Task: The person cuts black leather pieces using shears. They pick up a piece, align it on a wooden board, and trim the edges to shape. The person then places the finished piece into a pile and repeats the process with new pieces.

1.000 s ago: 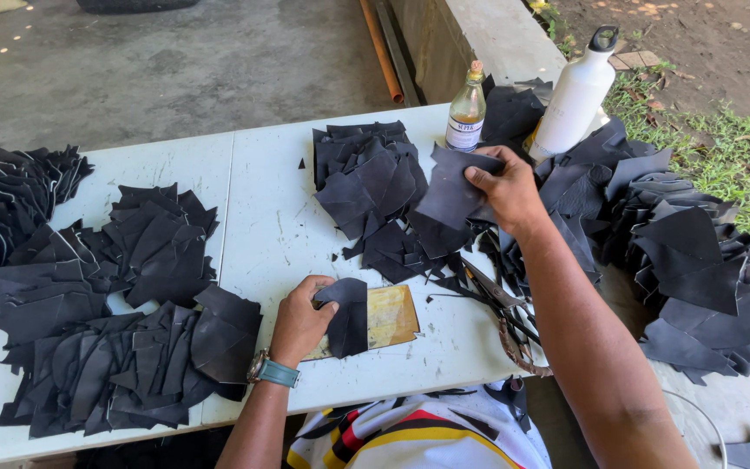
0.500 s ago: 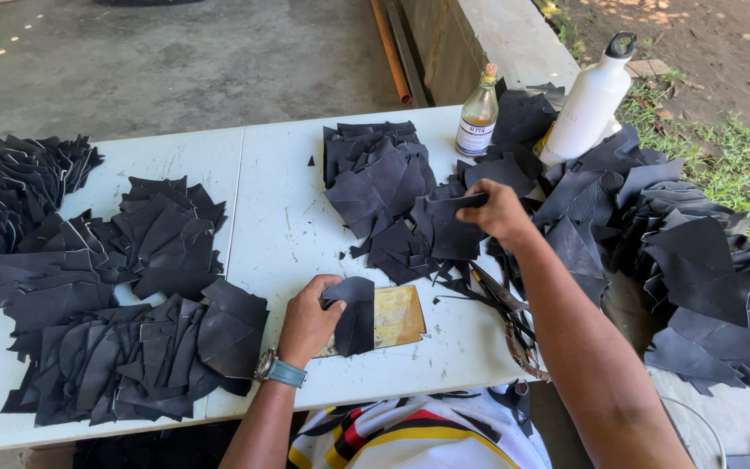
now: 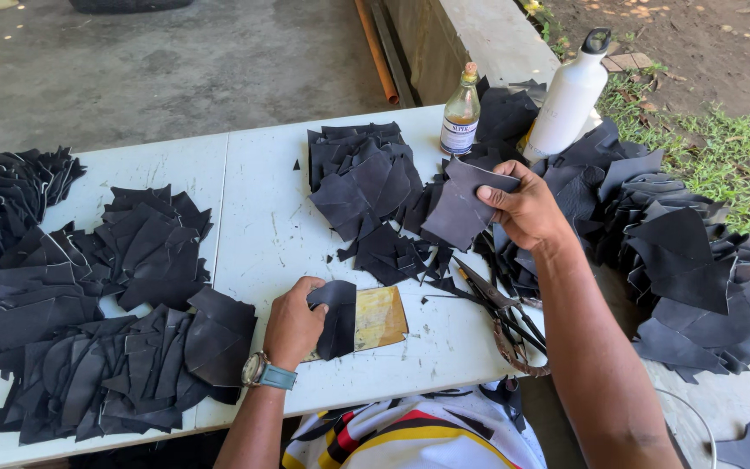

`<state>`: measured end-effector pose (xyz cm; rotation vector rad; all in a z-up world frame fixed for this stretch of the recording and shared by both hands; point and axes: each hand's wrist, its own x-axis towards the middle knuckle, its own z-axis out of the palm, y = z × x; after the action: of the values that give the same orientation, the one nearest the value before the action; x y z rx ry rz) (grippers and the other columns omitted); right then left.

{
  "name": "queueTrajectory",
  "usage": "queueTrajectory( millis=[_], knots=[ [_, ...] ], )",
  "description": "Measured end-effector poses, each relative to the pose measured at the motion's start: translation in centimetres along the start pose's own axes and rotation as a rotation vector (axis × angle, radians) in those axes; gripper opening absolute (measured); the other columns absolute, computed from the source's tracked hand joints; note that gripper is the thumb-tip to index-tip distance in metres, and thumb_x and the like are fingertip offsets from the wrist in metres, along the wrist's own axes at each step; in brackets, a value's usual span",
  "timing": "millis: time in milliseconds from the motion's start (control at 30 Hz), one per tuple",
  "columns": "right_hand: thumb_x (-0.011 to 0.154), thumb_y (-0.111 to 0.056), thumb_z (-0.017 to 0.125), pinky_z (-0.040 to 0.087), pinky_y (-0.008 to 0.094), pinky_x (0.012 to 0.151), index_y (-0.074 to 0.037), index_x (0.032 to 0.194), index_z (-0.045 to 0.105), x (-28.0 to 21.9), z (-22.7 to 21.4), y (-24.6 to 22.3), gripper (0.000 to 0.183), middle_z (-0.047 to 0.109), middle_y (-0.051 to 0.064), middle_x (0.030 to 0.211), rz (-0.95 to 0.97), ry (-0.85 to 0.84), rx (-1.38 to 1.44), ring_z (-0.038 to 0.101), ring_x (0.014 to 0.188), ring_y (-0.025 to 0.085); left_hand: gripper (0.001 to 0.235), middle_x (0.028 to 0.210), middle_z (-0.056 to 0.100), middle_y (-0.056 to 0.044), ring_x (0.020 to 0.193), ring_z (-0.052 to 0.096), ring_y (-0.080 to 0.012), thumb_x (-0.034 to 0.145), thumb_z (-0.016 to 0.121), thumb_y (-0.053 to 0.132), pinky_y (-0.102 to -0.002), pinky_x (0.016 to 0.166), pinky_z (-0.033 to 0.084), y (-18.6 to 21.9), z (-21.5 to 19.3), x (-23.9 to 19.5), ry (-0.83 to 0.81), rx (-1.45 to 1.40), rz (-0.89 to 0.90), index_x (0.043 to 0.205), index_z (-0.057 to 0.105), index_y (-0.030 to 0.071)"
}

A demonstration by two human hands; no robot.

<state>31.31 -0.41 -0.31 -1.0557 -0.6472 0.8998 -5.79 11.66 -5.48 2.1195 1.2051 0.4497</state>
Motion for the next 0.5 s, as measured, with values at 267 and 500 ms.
queueTrajectory(
  millis=[267, 500],
  knots=[
    [0.091, 0.005, 0.068, 0.065, 0.032, 0.067, -0.006, 0.104, 0.06, -5.1, 4.3, 3.7, 0.019, 0.068, 0.005, 0.093, 0.02, 0.005, 0.03, 0.072, 0.081, 0.015, 0.047, 0.127, 0.065, -0.02, 0.109, 0.066, -0.0391, 0.071, 0.084, 0.012, -0.043, 0.089, 0.054, 0.5, -0.1, -0.9, 0.252, 0.029, 0.21, 0.115, 0.069, 0.005],
    [0.089, 0.007, 0.07, 0.063, 0.034, 0.07, -0.004, 0.107, 0.061, -8.8, 6.6, 9.3, 0.023, 0.068, 0.006, 0.097, 0.109, -0.015, -0.037, 0.07, 0.085, 0.017, 0.051, 0.121, 0.071, -0.02, 0.111, 0.07, -0.0281, 0.09, 0.076, 0.015, -0.036, 0.092, 0.06, 3.0, 2.5, -1.7, -0.119, -0.921, 0.193, 0.136, 0.057, 0.007]
  ],
)
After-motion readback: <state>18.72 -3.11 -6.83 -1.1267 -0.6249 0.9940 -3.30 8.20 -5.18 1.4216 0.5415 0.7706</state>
